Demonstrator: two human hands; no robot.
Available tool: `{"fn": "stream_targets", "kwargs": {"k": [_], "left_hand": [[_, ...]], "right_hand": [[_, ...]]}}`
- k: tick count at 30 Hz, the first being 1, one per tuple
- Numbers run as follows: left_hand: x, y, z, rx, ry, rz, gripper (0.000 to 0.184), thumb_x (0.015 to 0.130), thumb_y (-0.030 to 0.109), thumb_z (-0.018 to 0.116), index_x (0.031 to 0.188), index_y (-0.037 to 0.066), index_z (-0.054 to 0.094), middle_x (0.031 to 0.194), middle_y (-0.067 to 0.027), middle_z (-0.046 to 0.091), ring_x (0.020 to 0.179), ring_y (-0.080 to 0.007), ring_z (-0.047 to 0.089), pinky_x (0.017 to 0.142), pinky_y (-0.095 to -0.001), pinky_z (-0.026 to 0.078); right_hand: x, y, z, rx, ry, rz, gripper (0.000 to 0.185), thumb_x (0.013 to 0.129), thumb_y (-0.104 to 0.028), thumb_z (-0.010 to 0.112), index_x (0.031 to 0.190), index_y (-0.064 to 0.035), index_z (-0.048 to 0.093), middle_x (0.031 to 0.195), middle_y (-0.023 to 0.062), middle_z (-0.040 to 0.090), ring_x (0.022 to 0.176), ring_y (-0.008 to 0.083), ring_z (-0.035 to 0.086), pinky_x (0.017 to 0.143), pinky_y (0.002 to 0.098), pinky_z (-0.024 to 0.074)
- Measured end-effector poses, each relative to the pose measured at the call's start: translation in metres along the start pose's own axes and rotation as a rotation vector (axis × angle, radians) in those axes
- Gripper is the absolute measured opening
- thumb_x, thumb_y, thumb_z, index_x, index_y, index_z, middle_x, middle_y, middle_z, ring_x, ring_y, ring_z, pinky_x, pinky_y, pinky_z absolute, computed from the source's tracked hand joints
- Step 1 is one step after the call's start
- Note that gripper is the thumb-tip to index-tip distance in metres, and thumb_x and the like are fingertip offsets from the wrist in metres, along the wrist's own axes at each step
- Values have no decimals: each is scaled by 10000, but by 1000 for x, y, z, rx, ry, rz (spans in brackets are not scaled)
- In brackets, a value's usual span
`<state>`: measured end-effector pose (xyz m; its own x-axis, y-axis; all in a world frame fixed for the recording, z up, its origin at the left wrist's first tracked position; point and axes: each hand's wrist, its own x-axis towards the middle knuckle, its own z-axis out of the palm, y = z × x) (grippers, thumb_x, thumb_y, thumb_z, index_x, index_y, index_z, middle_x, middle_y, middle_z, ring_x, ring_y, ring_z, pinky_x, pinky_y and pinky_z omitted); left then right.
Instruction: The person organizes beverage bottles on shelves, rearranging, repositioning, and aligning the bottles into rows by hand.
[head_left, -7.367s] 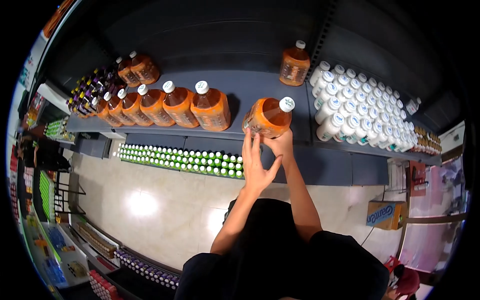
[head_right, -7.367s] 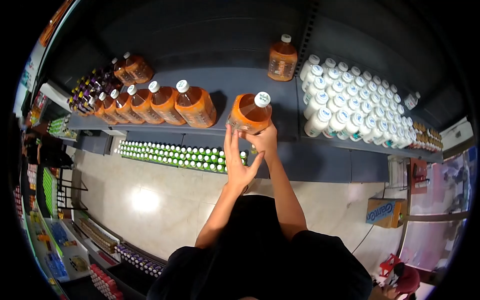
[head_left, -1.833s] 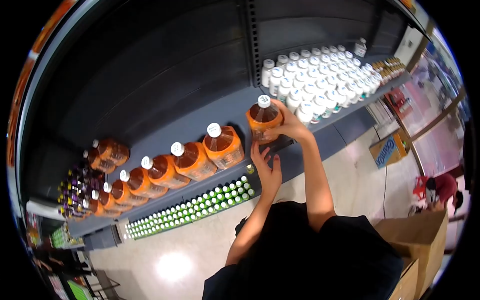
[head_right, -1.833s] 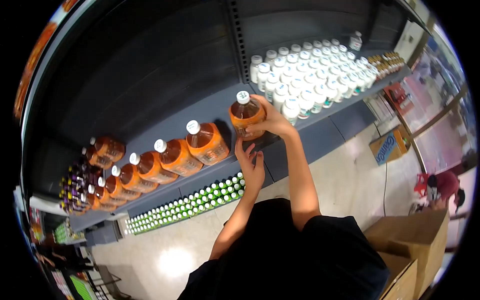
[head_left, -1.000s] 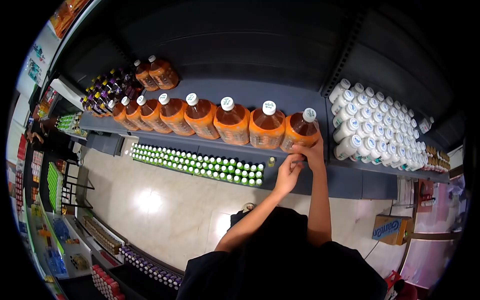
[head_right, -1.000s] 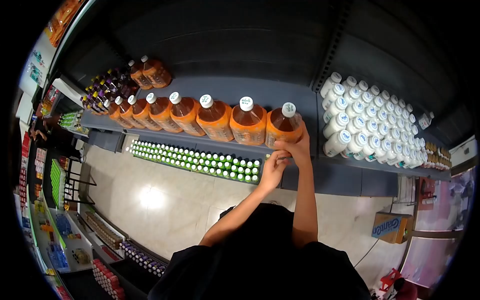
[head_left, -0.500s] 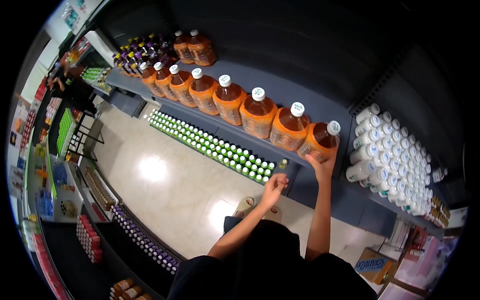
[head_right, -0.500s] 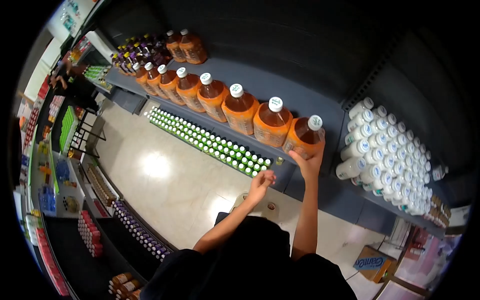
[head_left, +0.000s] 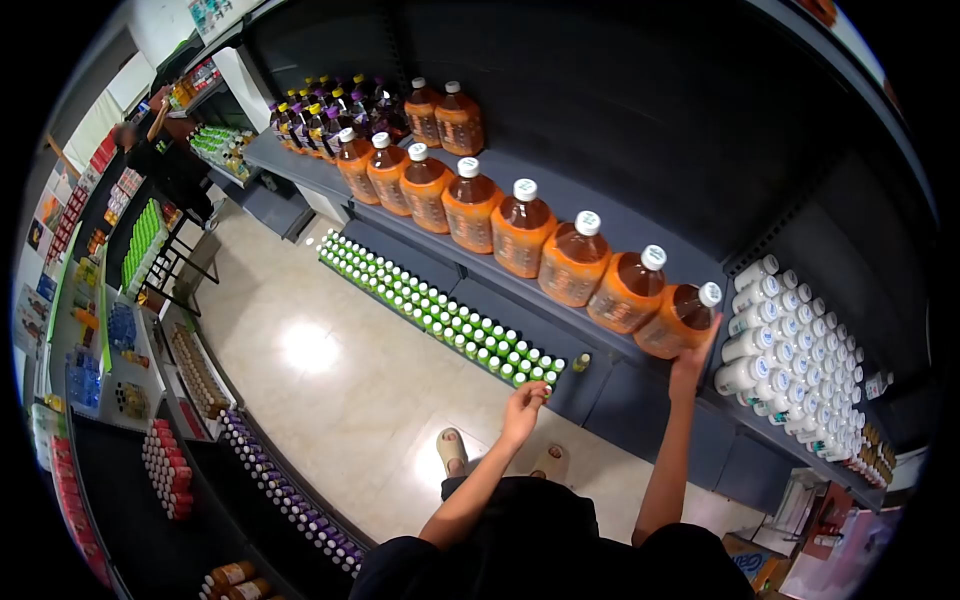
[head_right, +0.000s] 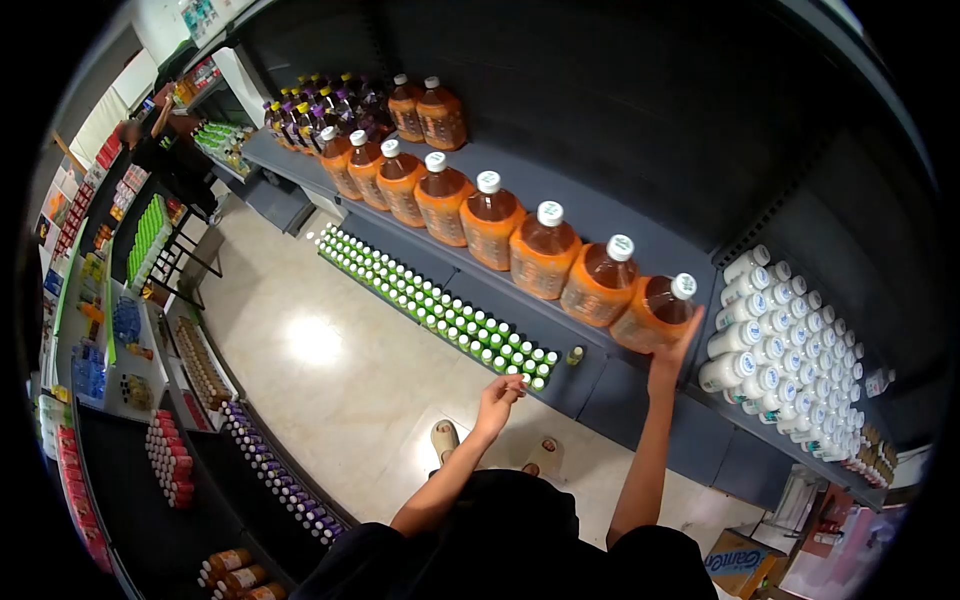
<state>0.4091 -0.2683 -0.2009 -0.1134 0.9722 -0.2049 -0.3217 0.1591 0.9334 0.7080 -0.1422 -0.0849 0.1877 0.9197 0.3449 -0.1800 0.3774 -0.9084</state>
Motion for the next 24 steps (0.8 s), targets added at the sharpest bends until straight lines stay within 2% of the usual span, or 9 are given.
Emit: {"fn": "stream_targets", "kwargs": {"k": [1,3,6,9,10,13,15,18,24], "left_hand": [[-2,5,-8,-6,-14,10,260,997,-22,530,1226,-40,652,1063,-91,699,929,-170,664,895,-301,541],[-7,18,-31,-28,-68,-2,264,995,-29,535,1233,-39,651,1052,-81,692,921,-158,656,874,-290,535],[-3,25,-74,-65,-125,-41,280,989,-49,518,1240,-46,642,1046,-79,684,943,-152,649,848,-281,525],[19,28,-131,-26,-138,40,289,992,-48,504,1249,-48,636,1060,-84,687,963,-157,647,853,-280,523],[25,43,-147,-29,-124,56,295,993,-44,505,1259,-41,632,1074,-83,693,963,-150,647,858,-277,519],[40,87,-185,1,22,161,271,1006,-25,530,1257,-38,633,1074,-79,692,959,-145,647,872,-273,515],[42,125,-202,4,-62,236,300,1006,72,639,1291,-17,612,1132,-87,684,1035,-169,651,927,-299,513],[56,224,-224,550,-274,487,337,1004,137,649,1316,14,611,1286,-132,628,1171,-256,618,1009,-390,503],[117,388,-225,831,-259,955,385,955,129,663,1320,17,612,1398,-198,571,1339,-380,518,1144,-443,399]], "right_hand": [[-3,-1,4,-63,66,-131,1064,972,-391,693,1682,-91,-41,1718,149,174,1553,274,261,1271,424,181],[-19,-19,11,-177,128,-181,929,1062,-404,580,1680,-85,-36,1699,162,239,1551,289,272,1261,426,194],[-48,-34,31,-165,363,-228,871,1044,-403,588,1669,-54,93,1627,235,354,1526,316,327,1253,461,218],[-60,-59,84,-391,428,-480,753,1064,-355,561,1633,-27,192,1544,231,451,1464,300,411,1223,463,272],[-58,-74,120,-429,505,-572,615,1060,-245,587,1555,13,329,1467,201,522,1378,274,497,1173,434,356],[-29,-87,171,-528,555,-560,472,1049,-140,614,1457,40,460,1417,184,574,1329,257,543,1132,399,415],[2,-109,221,-437,475,-575,317,1032,-62,626,1322,59,582,1340,167,630,1255,244,603,1101,375,456],[42,-157,299,-467,197,-539,307,996,-40,654,1294,27,624,1325,139,646,1272,241,607,1122,372,447],[116,-195,414,-753,-452,-394,503,909,-284,772,1348,-74,643,1387,102,629,1353,268,560,1161,456,417]]}}
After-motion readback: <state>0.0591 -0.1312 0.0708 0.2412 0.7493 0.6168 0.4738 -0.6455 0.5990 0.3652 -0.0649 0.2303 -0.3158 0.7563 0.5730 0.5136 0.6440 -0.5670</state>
